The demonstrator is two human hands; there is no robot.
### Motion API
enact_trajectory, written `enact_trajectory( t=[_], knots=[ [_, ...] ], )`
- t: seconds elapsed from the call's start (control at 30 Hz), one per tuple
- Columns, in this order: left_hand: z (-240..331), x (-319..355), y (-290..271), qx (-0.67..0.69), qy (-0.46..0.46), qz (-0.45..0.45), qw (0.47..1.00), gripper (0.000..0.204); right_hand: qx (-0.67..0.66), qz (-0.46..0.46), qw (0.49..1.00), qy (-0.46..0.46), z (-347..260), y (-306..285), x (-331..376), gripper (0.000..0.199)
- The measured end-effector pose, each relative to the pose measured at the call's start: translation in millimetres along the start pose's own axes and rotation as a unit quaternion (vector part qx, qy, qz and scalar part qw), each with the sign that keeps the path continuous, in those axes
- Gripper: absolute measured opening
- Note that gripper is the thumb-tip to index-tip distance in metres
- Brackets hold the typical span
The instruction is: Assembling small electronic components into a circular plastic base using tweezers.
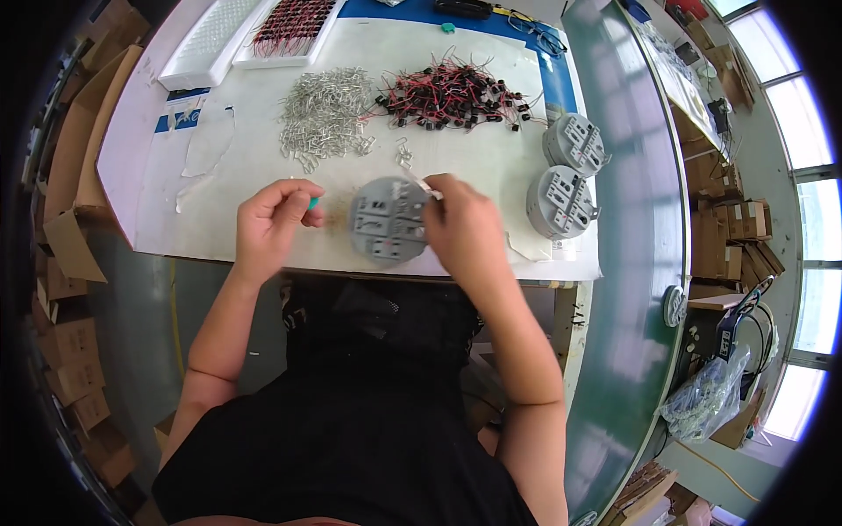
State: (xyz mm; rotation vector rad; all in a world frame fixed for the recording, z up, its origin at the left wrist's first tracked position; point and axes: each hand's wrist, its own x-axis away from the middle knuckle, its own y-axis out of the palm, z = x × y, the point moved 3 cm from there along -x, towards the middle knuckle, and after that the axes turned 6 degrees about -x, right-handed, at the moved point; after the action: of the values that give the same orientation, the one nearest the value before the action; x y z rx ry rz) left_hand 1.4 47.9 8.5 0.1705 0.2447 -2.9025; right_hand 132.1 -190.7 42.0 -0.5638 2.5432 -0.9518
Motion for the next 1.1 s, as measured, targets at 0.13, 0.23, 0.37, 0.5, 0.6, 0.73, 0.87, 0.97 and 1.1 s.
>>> enact_trajectory(
  t=[0.13,0.23,0.37,0.5,0.6,0.73,0.87,0.97,1.1],
  knots=[
    [6.0,0.9,-2.7,-0.193,0.104,0.018,0.975,0.058,-0.004,-0.038,0.999,0.020,0.6,26.6,-23.5,0.021],
    [16.2,-4.2,17.6,-0.309,0.180,0.043,0.933,0.073,0.052,-0.011,0.995,0.084,5.4,28.1,-46.2,0.022],
    [5.4,-8.5,28.3,-0.289,0.116,0.010,0.950,0.086,0.058,-0.059,0.990,0.114,5.6,42.3,-55.8,0.022],
    [6.2,-11.1,30.3,-0.223,0.079,-0.016,0.971,0.094,0.062,-0.092,0.991,0.079,9.5,48.3,-55.3,0.022],
    [5.2,-11.0,30.0,-0.226,0.082,-0.019,0.970,0.093,0.085,-0.101,0.990,0.053,13.2,50.2,-57.5,0.021],
    [4.5,-6.7,30.4,-0.235,0.080,-0.018,0.969,0.092,0.038,-0.098,0.993,0.046,12.9,48.8,-53.4,0.020],
    [3.5,-7.6,29.6,-0.245,0.081,-0.025,0.966,0.092,0.069,-0.114,0.990,0.052,7.6,48.6,-55.8,0.018],
    [1.0,-7.9,30.0,-0.239,0.086,-0.023,0.967,0.090,0.086,-0.124,0.987,0.050,3.8,47.0,-57.3,0.018],
    [2.3,-7.2,32.1,-0.239,0.087,-0.021,0.967,0.089,0.083,-0.117,0.988,0.054,0.8,46.1,-56.8,0.017]
  ],
)
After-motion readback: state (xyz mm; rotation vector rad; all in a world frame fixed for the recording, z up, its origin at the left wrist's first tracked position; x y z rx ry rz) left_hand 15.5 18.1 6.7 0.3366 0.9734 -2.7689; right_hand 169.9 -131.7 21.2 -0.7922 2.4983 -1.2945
